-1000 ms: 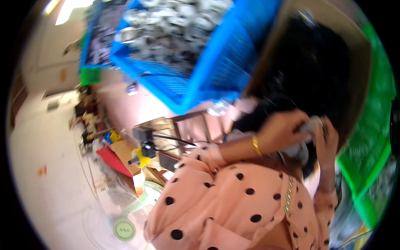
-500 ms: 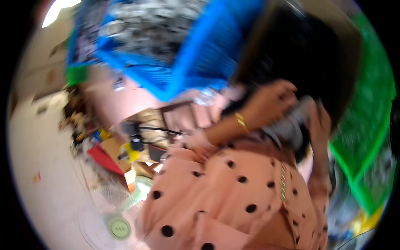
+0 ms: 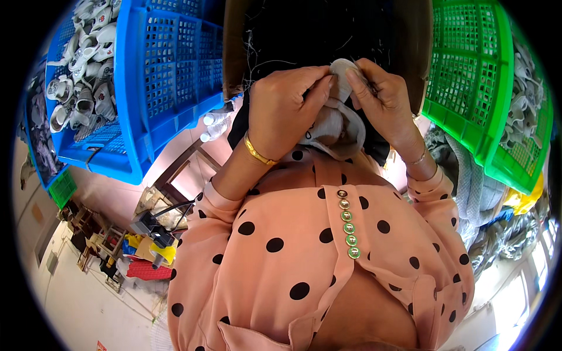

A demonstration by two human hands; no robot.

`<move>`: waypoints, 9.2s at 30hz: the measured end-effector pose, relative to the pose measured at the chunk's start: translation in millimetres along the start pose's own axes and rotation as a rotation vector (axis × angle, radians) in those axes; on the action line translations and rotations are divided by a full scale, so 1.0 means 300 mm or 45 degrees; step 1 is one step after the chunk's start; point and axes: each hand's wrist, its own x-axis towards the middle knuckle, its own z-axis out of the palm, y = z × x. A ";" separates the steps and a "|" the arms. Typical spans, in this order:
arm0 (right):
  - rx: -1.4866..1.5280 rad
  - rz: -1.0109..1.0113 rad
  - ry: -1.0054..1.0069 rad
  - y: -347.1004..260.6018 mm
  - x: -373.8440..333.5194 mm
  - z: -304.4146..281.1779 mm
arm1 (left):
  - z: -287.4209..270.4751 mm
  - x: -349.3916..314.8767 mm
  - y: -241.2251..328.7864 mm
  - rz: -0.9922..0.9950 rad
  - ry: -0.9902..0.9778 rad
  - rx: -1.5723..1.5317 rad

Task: The person uses a small blade to trim loose threads and excess material from the edges of white slippers. They handle the slippers one at a time, picking them from a blue crate, trimming them, and placing them into a green crate.

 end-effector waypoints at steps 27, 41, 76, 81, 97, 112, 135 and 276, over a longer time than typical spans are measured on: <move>-0.070 -0.054 -0.041 0.030 0.008 0.005 | -0.004 0.027 0.020 0.011 -0.092 0.243; 0.275 0.229 -0.038 0.044 0.012 -0.014 | 0.011 0.023 -0.003 -0.277 0.011 -0.331; -1.406 -0.512 0.141 -0.021 0.026 -0.081 | 0.046 -0.034 -0.069 -0.485 -0.122 -0.547; -1.577 -0.521 -0.012 -0.053 0.049 -0.076 | 0.061 -0.040 -0.068 -0.515 0.023 -0.766; -0.584 -0.179 0.025 0.023 0.088 -0.071 | 0.008 -0.060 -0.059 -0.551 -0.076 -0.934; 0.265 0.306 -0.156 0.026 0.072 -0.010 | -0.073 -0.013 -0.031 0.188 0.102 0.307; -1.094 -0.550 0.174 -0.019 0.021 -0.053 | -0.055 -0.005 -0.040 -0.879 -0.231 -0.892; -1.162 -0.353 -0.318 -0.035 0.007 -0.067 | -0.059 -0.048 -0.075 -1.042 -0.491 -1.190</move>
